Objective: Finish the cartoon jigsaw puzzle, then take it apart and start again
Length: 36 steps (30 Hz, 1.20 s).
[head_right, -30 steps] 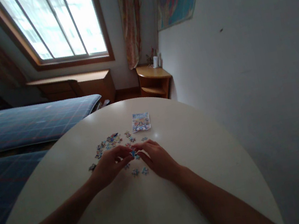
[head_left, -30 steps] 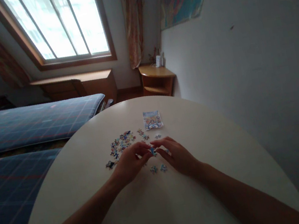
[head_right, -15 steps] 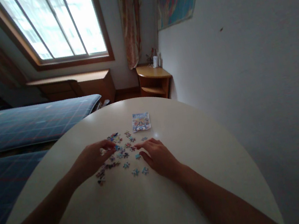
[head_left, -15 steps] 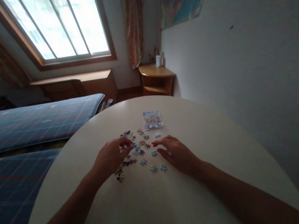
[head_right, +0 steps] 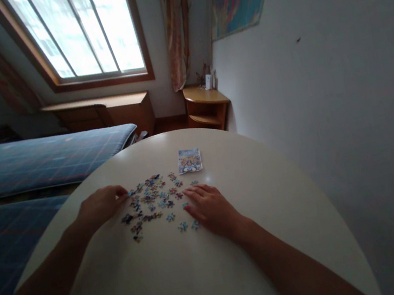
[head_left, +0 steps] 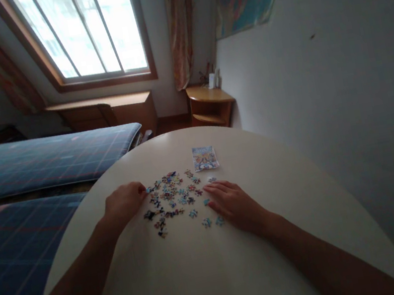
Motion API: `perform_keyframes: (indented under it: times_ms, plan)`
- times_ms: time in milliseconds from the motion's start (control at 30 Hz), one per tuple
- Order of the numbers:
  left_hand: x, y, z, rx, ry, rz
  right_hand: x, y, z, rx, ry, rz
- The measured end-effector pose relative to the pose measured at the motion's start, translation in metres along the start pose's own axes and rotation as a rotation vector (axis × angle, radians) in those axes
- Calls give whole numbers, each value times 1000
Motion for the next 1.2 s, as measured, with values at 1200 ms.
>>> perform_keyframes:
  times_ms: [1200]
  plan:
    - [-92, -138, -20, -245, -119, -954, -8, -35, 23, 140, 75, -16]
Point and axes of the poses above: each hand's wrist, its own x-axis towards the middle knuckle, its own z-axis out of the back of the hand, y = z × x, the point moved 5 cm from there along x, towards the middle knuckle, and after that the axes turned 1 degree about -y, right-handed, at the moved point
